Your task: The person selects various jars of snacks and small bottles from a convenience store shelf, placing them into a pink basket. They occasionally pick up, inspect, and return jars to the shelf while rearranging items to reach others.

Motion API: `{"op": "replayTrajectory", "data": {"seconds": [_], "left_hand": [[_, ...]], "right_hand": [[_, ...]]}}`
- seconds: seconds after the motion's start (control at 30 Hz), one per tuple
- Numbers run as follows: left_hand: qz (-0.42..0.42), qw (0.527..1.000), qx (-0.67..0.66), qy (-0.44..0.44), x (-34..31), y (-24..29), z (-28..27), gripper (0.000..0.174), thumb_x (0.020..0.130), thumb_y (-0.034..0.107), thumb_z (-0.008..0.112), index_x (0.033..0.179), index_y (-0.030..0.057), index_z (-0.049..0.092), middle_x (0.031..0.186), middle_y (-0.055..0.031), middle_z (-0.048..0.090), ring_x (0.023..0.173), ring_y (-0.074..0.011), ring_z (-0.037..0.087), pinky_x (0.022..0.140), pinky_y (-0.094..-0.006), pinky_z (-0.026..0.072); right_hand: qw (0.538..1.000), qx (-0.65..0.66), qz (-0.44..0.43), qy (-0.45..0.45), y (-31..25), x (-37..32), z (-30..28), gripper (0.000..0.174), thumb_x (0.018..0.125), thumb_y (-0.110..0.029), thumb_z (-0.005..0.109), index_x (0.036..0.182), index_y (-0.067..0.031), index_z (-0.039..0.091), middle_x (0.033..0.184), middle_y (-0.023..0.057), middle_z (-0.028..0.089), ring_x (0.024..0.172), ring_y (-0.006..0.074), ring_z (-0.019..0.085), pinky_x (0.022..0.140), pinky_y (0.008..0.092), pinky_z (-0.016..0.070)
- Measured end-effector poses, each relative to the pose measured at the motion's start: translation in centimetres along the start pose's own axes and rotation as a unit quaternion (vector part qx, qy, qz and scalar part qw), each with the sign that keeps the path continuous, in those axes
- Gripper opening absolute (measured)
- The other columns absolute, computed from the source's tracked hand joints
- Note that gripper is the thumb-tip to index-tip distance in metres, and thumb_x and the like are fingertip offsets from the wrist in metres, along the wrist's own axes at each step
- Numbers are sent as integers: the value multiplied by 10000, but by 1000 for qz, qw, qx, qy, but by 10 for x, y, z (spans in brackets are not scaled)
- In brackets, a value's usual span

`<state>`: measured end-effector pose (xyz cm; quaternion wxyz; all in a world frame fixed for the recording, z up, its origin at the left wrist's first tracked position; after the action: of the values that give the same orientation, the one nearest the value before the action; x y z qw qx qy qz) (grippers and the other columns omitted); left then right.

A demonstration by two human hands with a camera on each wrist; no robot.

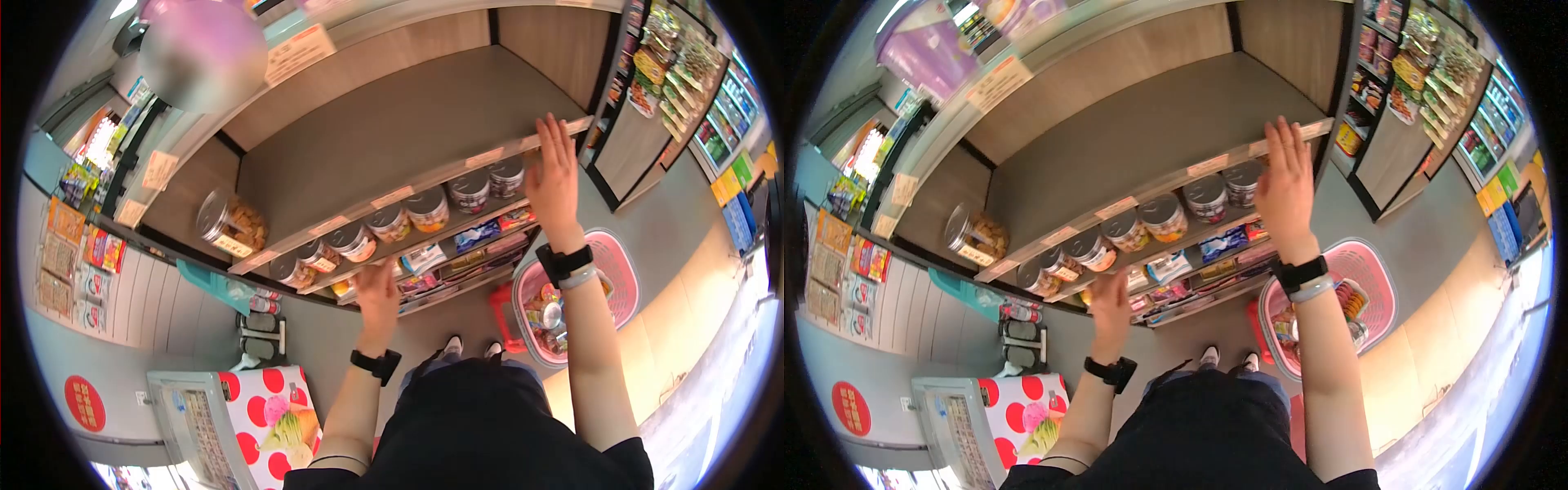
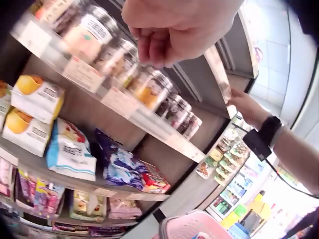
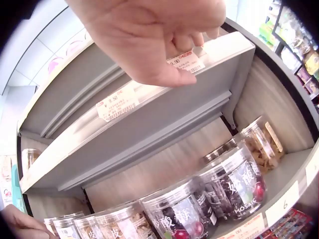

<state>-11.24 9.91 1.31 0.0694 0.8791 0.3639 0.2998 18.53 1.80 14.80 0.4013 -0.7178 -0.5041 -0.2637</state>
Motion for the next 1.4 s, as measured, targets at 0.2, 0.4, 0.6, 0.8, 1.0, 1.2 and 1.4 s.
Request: {"op": "replayTrajectory", "data": {"seconds": [0.2, 0.4, 0.6, 0.8, 1.0, 1.2, 1.4], "left_hand": [[-113, 976, 141, 124, -9, -97, -108, 487, 726, 35, 679, 1194, 79, 552, 1128, -115, 536, 1049, -322, 468, 929, -455, 347], [-152, 930, 304, -143, 12, -160, -96, 885, 615, 235, 802, 1312, -62, 343, 1314, -241, 425, 1281, -375, 340, 1062, -480, 252], [-212, 900, 283, -256, 30, -176, -87, 909, 576, 312, 811, 1337, 57, 383, 1347, -179, 429, 1299, -333, 338, 1078, -492, 197], [-171, 959, 161, -158, 25, -204, -86, 852, 616, 339, 776, 1337, 91, 395, 1358, -169, 425, 1300, -310, 344, 1084, -484, 153], [-203, 927, 265, -169, 24, -173, -104, 833, 601, 315, 781, 1314, 86, 416, 1327, -179, 446, 1264, -308, 380, 1062, -508, 155], [-160, 941, 289, -65, 14, -103, -128, 774, 596, 263, 785, 1251, 20, 450, 1140, -197, 513, 1161, -349, 437, 1004, -517, 236], [-193, 974, -55, -102, 5, -37, -123, 663, 576, 265, 800, 1118, -23, 552, 1057, -138, 537, 1040, -304, 534, 876, -390, 427]], "right_hand": [[1000, 26, 2, 10, -2, -1, 2, 661, 674, 114, 522, 1312, -20, 415, 1395, 151, 380, 1318, 361, 306, 1067, 446, 303], [1000, 23, 8, 1, -4, -1, 3, 658, 675, 114, 520, 1311, -17, 412, 1403, 149, 369, 1324, 361, 295, 1069, 436, 305], [1000, 19, 5, 1, -3, -1, 1, 647, 678, 117, 504, 1304, -20, 418, 1408, 143, 363, 1327, 349, 295, 1063, 420, 321], [1000, 22, 12, -4, -4, 0, 1, 660, 676, 124, 515, 1310, -31, 413, 1414, 140, 357, 1330, 345, 291, 1060, 412, 327], [1000, 26, 12, -4, -5, 0, 5, 676, 685, 126, 529, 1328, -31, 393, 1423, 144, 340, 1337, 349, 276, 1062, 416, 322], [996, 62, 31, 54, -15, -3, -14, 661, 687, 109, 543, 1320, -23, 410, 1398, 180, 373, 1322, 356, 308, 1057, 415, 309], [933, 289, -40, -210, -114, -70, 9, 779, 699, -134, 698, 1376, -26, 330, 1352, 209, 420, 1261, 379, 381, 1053, 442, 286]]}}
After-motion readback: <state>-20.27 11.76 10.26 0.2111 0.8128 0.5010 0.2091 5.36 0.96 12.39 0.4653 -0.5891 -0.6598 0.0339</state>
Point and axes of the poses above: each hand's wrist, its own x-axis towards the middle knuckle, its own z-axis out of the palm, y = z × x, the point moved 10 cm from there along x, towards the middle knuckle
